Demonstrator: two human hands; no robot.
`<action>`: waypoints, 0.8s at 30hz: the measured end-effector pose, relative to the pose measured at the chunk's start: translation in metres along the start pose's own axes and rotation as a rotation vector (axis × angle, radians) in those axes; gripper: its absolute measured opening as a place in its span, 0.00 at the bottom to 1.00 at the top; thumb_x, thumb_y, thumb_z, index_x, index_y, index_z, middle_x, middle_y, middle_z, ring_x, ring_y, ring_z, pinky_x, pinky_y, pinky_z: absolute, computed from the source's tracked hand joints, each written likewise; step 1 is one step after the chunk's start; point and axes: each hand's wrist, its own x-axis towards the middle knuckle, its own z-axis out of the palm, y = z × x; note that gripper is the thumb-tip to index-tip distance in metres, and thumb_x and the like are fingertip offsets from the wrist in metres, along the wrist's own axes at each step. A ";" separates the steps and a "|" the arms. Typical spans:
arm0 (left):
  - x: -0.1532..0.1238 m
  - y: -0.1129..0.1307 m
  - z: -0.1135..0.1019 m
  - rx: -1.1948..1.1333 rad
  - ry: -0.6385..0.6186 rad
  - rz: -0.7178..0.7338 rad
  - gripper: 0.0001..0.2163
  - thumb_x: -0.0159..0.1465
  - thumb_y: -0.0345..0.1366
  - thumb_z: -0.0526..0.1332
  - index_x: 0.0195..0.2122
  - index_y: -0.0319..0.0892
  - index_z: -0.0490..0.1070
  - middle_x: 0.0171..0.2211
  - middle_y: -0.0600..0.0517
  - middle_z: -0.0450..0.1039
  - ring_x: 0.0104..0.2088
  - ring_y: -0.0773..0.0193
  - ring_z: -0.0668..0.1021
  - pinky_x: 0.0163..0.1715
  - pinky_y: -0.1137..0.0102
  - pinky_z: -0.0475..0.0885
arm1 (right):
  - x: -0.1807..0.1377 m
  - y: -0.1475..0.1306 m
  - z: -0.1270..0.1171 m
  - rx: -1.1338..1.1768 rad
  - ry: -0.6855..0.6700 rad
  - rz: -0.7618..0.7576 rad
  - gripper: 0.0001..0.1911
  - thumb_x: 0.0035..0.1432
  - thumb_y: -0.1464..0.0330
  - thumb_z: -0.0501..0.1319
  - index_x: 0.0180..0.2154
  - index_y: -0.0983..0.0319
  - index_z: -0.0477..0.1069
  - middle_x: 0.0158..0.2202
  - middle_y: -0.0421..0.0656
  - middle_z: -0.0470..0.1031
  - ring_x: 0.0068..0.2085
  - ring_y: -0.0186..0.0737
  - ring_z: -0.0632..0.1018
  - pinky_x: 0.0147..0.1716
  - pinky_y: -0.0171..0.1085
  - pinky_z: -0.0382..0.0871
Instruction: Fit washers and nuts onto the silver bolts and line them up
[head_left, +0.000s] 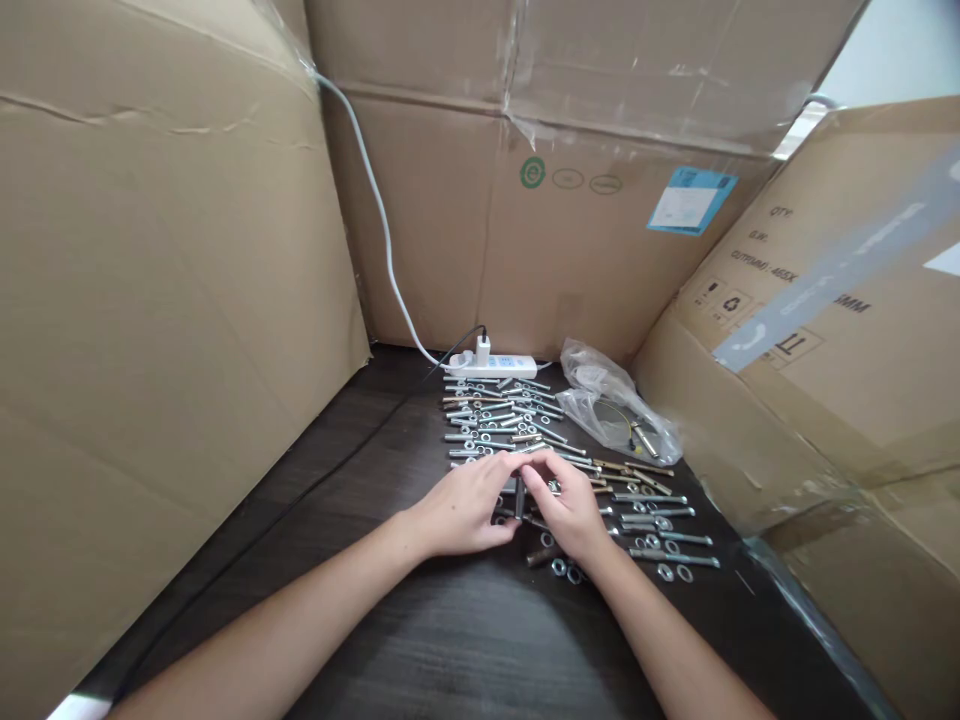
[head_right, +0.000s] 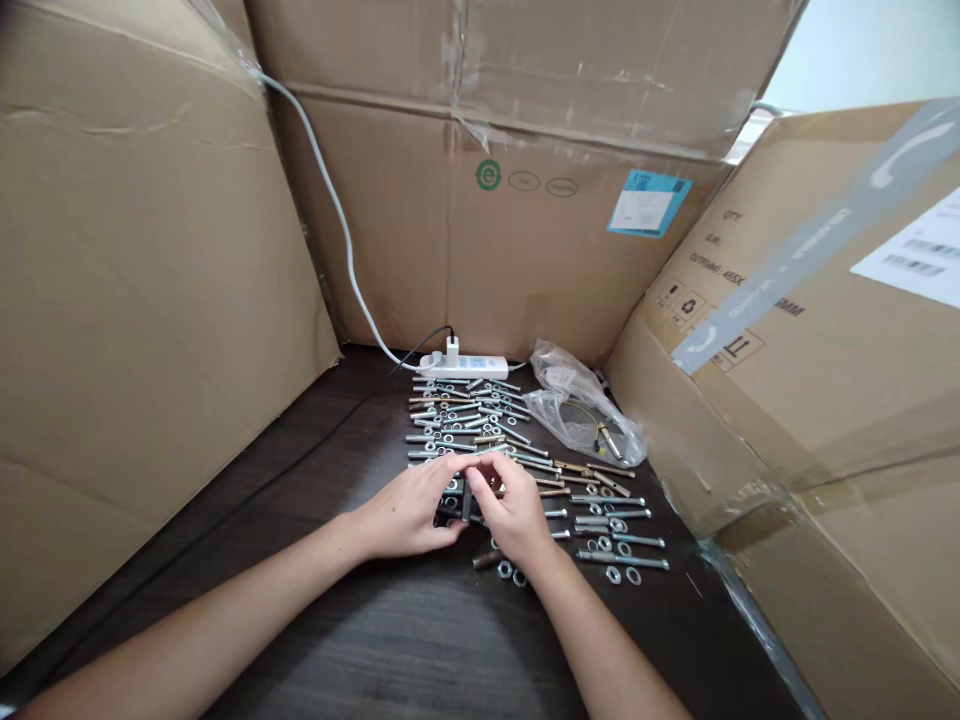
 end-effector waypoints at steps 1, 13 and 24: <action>-0.001 0.000 0.000 -0.005 0.008 0.001 0.31 0.56 0.33 0.60 0.59 0.45 0.49 0.54 0.46 0.64 0.53 0.56 0.70 0.52 0.60 0.68 | -0.001 -0.001 0.001 -0.004 0.008 0.001 0.09 0.62 0.63 0.54 0.35 0.60 0.69 0.28 0.40 0.71 0.29 0.38 0.72 0.31 0.36 0.66; -0.005 0.004 -0.007 0.052 -0.058 -0.051 0.30 0.57 0.35 0.60 0.60 0.47 0.50 0.48 0.47 0.64 0.44 0.57 0.73 0.44 0.62 0.72 | -0.002 -0.003 0.001 0.026 0.018 -0.014 0.07 0.60 0.63 0.57 0.35 0.60 0.69 0.30 0.41 0.72 0.29 0.37 0.71 0.31 0.36 0.65; -0.005 0.004 -0.007 0.099 -0.078 -0.056 0.31 0.58 0.37 0.60 0.62 0.49 0.49 0.45 0.48 0.62 0.40 0.59 0.73 0.40 0.63 0.72 | -0.002 -0.002 0.005 0.286 0.003 0.066 0.11 0.59 0.61 0.57 0.35 0.61 0.72 0.30 0.42 0.74 0.30 0.38 0.73 0.32 0.37 0.69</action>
